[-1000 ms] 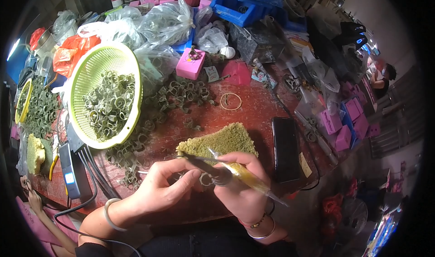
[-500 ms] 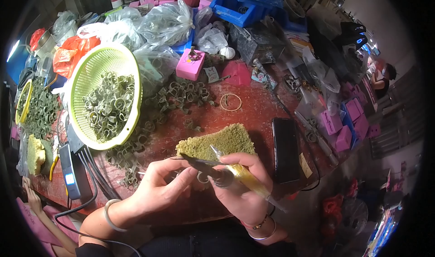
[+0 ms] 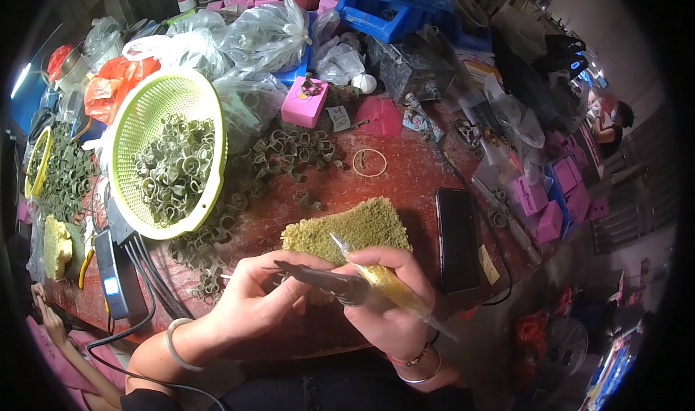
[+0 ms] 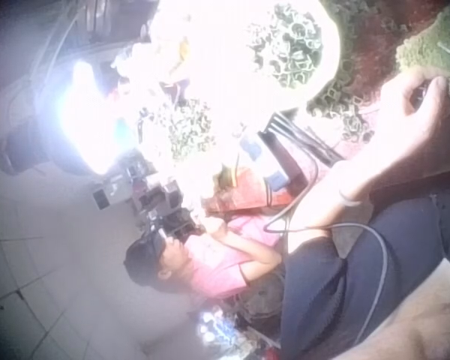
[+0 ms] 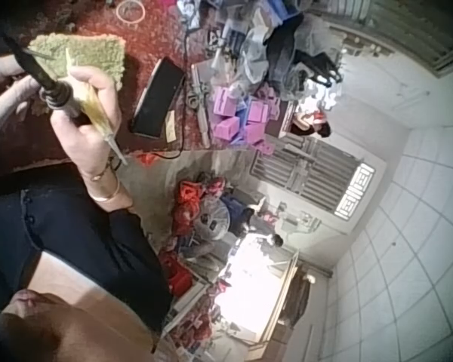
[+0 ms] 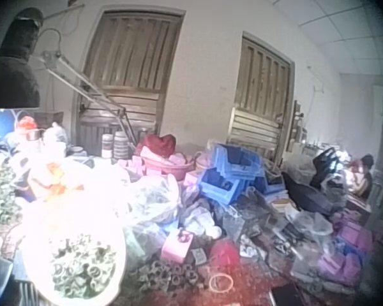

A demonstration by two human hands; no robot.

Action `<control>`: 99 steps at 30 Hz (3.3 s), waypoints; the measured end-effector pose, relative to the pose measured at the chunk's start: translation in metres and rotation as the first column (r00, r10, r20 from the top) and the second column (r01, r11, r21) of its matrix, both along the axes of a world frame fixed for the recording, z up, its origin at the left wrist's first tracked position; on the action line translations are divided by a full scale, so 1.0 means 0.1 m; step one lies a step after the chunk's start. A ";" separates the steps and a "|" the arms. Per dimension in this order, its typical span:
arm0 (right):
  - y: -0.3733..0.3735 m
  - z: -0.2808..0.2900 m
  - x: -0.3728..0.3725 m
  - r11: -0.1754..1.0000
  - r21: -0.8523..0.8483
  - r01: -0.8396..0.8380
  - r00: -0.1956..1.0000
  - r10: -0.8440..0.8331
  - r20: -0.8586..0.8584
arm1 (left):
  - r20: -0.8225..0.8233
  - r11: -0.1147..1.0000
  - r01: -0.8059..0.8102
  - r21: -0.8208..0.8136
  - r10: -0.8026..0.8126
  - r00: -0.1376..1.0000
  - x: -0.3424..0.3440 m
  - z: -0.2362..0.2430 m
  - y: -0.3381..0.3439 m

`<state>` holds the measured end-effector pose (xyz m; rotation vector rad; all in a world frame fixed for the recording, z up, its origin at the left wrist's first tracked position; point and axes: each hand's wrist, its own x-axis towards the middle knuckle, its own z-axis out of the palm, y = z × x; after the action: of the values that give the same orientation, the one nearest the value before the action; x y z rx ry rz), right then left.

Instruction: The recorder uses a soldering iron to attach components to small metal ring-like parts on a cluttered workbench.

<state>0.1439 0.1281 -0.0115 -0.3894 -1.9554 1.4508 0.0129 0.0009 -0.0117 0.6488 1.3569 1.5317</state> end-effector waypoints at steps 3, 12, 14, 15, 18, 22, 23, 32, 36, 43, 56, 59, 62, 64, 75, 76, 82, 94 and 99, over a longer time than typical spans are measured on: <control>0.02 0.00 0.02 1.000 0.007 -0.012 1.000 0.012 0.008 | 0.127 0.994 0.103 0.020 -0.105 0.986 -0.08 0.00 -0.01; 0.05 0.07 -0.04 0.989 0.146 -0.008 0.999 0.013 -0.032 | 0.399 0.982 0.185 0.042 -0.186 0.898 -0.13 0.01 -0.02; 0.12 0.10 -0.05 0.989 0.125 0.085 0.992 -0.095 0.079 | 0.430 0.982 0.157 0.102 -0.186 0.883 -0.12 -0.05 -0.04; 0.15 0.28 -0.13 0.996 0.056 0.066 0.987 -0.074 0.144 | 0.429 0.988 0.123 0.091 -0.150 0.891 -0.13 -0.06 -0.02; 0.40 0.47 -0.33 0.994 0.105 -0.025 0.963 -0.005 0.269 | 0.379 0.993 0.078 0.086 -0.105 0.919 -0.11 0.01 -0.02; 0.58 0.20 -0.70 0.966 0.240 -0.095 0.981 0.050 0.188 | 0.387 0.998 0.001 0.065 -0.026 0.922 -0.11 0.06 0.02; 0.65 0.12 -0.75 0.941 0.315 -0.123 0.982 0.069 0.178 | 0.410 0.997 -0.006 0.071 -0.023 0.912 -0.11 0.08 0.03; 0.61 0.04 -1.08 0.950 0.036 -0.311 0.878 0.272 0.395 | 0.285 0.985 -0.042 0.168 -0.008 0.958 -0.07 -0.02 -0.01; 0.66 -0.11 -1.08 0.901 0.289 -0.324 0.898 0.196 0.395 | 0.426 0.994 0.024 0.106 -0.067 0.902 -0.12 0.04 -0.01; 0.58 0.01 -1.03 0.903 0.323 -0.284 0.897 0.132 0.422 | 0.602 0.996 0.031 0.088 -0.078 0.795 -0.13 0.13 -0.02; 0.75 -0.13 -0.93 0.925 0.312 -0.218 0.946 0.122 0.299 | 0.538 0.992 0.044 0.122 -0.103 0.837 -0.14 0.05 -0.03; 0.74 0.05 -0.81 0.964 0.168 -0.207 0.960 0.168 0.223 | 0.565 0.994 0.039 0.105 -0.092 0.820 -0.16 0.07 -0.05; 0.68 0.31 -0.58 0.989 0.086 -0.116 0.968 0.094 0.233 | 0.577 0.992 0.042 0.115 -0.101 0.810 -0.16 0.07 -0.04; 0.58 0.39 -0.41 1.000 0.000 0.002 0.971 -0.002 0.240 | 0.580 0.991 0.041 0.128 -0.108 0.807 -0.16 0.05 -0.03; 0.23 0.17 0.07 0.911 -0.375 0.171 0.981 -0.124 0.147 | 0.557 0.994 0.058 0.094 -0.101 0.824 -0.19 0.00 -0.04; 0.21 0.16 0.05 0.917 -0.367 0.156 0.982 -0.106 0.153 | 0.557 0.994 0.057 0.093 -0.099 0.824 -0.17 -0.01 -0.04; 0.15 0.16 -0.01 0.923 -0.382 0.037 0.997 -0.007 0.078 | 0.478 0.958 0.028 0.287 -0.168 0.862 -0.15 -0.08 0.00; 0.09 0.04 -0.06 0.963 -0.240 -0.121 0.992 0.112 -0.052 | 0.238 0.995 0.058 0.080 -0.076 0.968 -0.12 0.05 0.02; 0.10 0.17 0.08 0.953 -0.298 -0.047 0.996 0.022 -0.087 | 0.366 0.995 0.047 0.084 -0.075 0.928 -0.12 0.04 0.01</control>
<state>0.1523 0.1378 0.0054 -0.4231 -1.6863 1.7652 0.0004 0.0021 -0.0081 0.4149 0.9900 1.5668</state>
